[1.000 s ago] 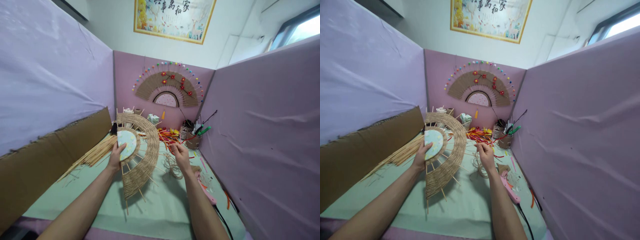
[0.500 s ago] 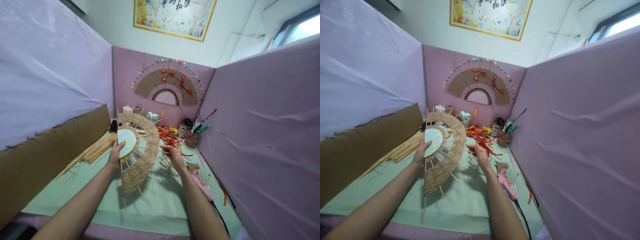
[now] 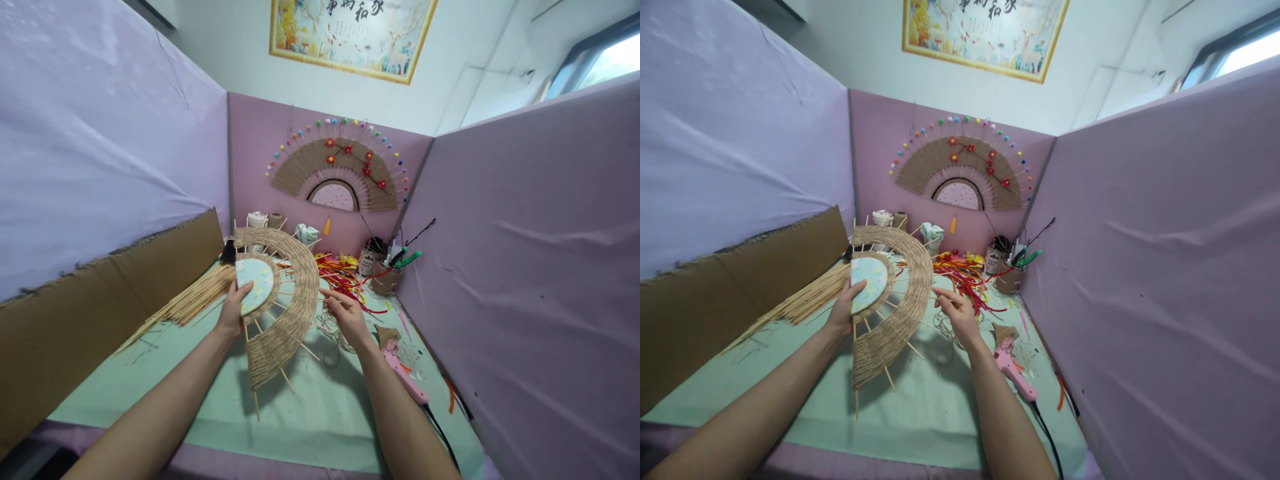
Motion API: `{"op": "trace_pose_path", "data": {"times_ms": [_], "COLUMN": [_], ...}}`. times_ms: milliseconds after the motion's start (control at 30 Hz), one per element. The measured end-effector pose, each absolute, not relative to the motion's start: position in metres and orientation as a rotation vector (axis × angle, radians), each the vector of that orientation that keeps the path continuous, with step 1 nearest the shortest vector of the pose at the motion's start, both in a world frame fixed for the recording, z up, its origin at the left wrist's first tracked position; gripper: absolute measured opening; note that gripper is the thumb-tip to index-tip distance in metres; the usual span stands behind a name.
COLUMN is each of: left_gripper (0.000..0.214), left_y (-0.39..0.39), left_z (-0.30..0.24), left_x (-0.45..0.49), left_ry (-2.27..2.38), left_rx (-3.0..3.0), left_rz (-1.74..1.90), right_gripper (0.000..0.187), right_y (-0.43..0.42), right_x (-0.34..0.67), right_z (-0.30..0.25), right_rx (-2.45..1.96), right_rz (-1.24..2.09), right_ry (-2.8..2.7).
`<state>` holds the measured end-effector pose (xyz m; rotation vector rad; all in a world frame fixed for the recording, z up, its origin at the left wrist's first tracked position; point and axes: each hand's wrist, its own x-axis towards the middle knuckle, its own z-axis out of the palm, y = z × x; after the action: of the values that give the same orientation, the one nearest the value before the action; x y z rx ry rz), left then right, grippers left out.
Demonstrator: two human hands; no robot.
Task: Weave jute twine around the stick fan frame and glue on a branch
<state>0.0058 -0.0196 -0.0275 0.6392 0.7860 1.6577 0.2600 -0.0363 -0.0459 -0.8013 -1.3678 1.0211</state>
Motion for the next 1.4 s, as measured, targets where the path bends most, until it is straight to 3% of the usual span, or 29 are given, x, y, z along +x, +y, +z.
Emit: {"op": "trace_pose_path", "data": {"times_ms": [167,333,533,1400], "left_gripper": [0.029,0.045,0.056,0.046], "left_y": [-0.025,-0.029,-0.027,-0.025], "left_z": [-0.026,-0.027,-0.027,-0.025], "left_x": [0.003,-0.003,-0.005,0.0], "left_ry": [0.707,0.546,0.533,0.649], "left_rx": [0.592,0.654,0.624,0.616], "left_rz": [1.365,1.101,1.158,1.354], "right_gripper": [0.033,0.031,0.033,0.029], "right_y": [-0.035,-0.037,-0.038,-0.055], "right_x": [0.261,0.263,0.259,0.277], "right_z": [-0.042,-0.037,-0.037,-0.021], "right_rx": [-0.753,-0.74,-0.747,-1.106], "right_rz": [1.059,1.136,1.126,0.462], "right_ry": [-1.28,-1.201,-1.205,-1.479]}}
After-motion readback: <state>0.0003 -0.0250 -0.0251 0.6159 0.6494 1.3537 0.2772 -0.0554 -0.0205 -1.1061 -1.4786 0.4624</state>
